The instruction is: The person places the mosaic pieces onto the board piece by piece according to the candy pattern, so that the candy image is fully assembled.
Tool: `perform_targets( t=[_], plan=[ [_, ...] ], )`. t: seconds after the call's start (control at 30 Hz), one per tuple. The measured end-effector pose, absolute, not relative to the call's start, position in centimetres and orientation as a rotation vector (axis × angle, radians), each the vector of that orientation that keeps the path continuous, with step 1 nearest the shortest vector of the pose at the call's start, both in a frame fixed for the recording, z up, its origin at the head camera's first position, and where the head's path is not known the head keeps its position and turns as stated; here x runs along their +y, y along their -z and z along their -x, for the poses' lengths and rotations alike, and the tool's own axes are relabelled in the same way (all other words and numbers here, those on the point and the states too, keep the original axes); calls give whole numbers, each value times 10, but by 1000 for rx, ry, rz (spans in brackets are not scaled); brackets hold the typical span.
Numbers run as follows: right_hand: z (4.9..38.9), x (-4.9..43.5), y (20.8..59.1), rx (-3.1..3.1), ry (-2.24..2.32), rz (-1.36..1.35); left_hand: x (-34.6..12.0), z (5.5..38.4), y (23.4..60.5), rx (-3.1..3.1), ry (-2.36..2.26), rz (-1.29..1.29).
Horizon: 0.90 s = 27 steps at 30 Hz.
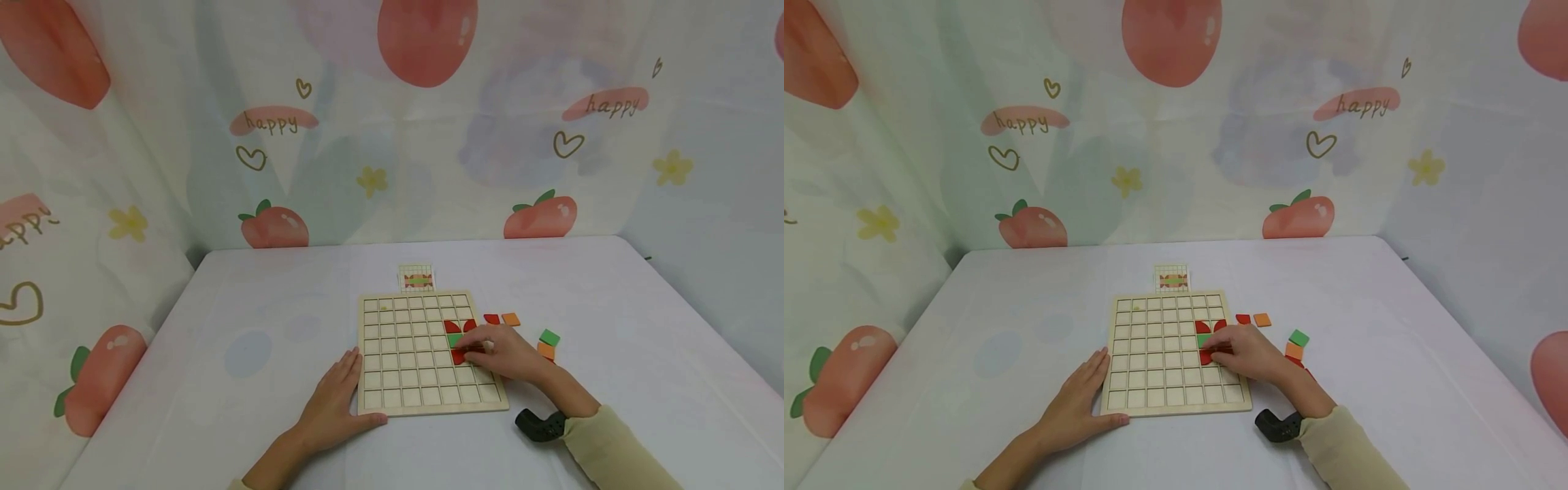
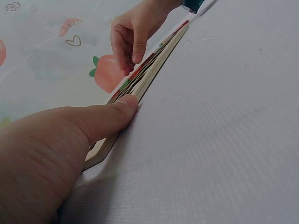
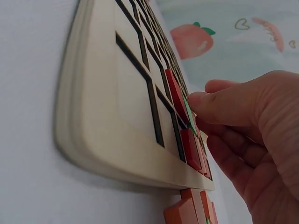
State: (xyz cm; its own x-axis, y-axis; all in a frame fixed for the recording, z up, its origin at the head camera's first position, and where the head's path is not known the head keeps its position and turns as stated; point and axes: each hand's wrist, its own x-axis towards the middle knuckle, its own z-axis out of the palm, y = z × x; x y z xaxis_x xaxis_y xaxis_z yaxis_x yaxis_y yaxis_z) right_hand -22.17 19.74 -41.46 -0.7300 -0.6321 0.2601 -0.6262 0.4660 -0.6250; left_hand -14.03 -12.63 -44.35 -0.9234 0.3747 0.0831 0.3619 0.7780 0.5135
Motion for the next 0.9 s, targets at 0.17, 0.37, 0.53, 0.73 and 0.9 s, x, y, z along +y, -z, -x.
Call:
perform_targets(
  t=[0.17, 0.37, 0.53, 0.73, 0.9],
  plan=[
    [225, 207, 414, 2747, 1181, 1133, -126, 140, 444, 2939, -844, -607],
    [226, 218, 410, 2829, 1240, 974, -126, 140, 445, 2947, -843, -608],
    [230, 226, 409, 2839, 1252, 876, -127, 140, 444, 2947, -842, -605],
    [240, 240, 413, 2822, 1280, 683, -127, 141, 444, 2935, -858, -597],
    [246, 249, 416, 2842, 1211, 523, -127, 141, 445, 2931, -849, -592]
  ],
)
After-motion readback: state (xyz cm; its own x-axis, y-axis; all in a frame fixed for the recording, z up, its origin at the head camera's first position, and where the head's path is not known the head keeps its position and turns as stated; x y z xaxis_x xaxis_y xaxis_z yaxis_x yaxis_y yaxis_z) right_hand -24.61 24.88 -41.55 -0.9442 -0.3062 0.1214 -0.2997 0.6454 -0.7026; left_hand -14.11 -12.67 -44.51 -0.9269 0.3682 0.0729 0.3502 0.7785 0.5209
